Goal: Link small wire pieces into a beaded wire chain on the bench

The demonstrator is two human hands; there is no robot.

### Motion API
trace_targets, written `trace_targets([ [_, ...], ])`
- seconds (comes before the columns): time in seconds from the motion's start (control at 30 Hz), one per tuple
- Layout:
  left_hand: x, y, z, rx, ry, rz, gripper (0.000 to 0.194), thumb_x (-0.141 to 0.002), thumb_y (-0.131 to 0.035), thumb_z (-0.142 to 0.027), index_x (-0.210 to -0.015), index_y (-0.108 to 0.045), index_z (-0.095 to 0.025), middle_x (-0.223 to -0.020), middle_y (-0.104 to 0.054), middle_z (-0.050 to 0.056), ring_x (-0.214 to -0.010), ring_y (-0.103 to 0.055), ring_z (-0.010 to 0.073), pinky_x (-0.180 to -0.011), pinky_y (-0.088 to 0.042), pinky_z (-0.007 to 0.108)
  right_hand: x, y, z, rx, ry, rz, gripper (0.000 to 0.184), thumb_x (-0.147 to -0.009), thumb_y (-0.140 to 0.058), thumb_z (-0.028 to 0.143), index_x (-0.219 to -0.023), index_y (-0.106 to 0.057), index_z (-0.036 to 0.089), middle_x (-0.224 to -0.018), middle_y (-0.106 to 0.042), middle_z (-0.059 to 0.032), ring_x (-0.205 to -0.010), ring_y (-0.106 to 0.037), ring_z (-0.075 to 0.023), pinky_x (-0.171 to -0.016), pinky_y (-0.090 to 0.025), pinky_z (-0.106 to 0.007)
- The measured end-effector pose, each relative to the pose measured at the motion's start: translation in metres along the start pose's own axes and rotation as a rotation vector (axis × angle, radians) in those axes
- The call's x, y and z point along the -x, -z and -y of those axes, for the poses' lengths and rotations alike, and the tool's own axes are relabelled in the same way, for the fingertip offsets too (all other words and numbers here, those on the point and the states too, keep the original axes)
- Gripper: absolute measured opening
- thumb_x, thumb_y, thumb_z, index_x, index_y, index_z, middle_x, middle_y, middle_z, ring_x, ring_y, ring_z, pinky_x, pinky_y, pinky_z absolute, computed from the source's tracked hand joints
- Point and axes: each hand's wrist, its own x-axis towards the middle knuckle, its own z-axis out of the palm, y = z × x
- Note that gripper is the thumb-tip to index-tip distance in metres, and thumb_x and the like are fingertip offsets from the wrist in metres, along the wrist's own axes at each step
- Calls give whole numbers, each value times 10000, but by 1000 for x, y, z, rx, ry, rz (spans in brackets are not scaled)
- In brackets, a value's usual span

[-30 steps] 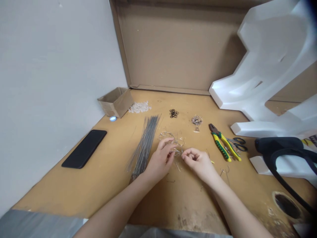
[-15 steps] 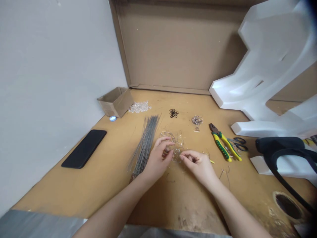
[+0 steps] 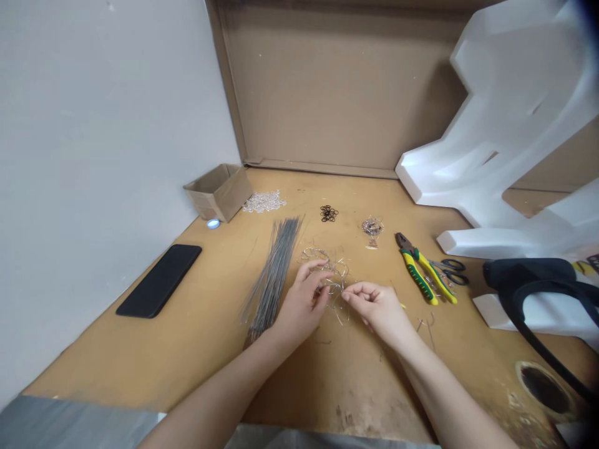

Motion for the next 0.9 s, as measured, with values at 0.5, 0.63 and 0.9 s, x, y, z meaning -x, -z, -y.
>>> trace_targets([
  [0.5, -5, 8, 1, -36, -90, 100, 161, -842, -427, -138, -864, -578, -187, -1167, -442, 101, -1166, -423, 208, -721, -499, 266, -3, 21, -2, 238, 238, -203, 212, -747, -564, 345, -698, -639, 153, -447, -355, 71, -425, -316, -74, -435, -251, -200],
  [0.63, -6, 10, -2, -15, -110, 110, 146, -835, -440, -130, -832, -576, -185, -1133, -458, 99, -1188, -397, 207, -761, -490, 294, -4, 22, -2, 286, 248, -226, 215, -754, -548, 347, -701, -634, 157, -455, -387, 62, -431, -346, -85, -441, -270, -202],
  [0.9, -7, 11, -4, 245, -54, 124, 136, -804, -452, -83, -780, -537, -187, -1096, -493, 100, -1164, -430, 207, -794, -489, 337, -5, 23, -1, 246, 276, -223, 176, -738, -558, 333, -682, -619, 178, -576, -518, 5, -520, -466, -123, -497, -357, -227],
])
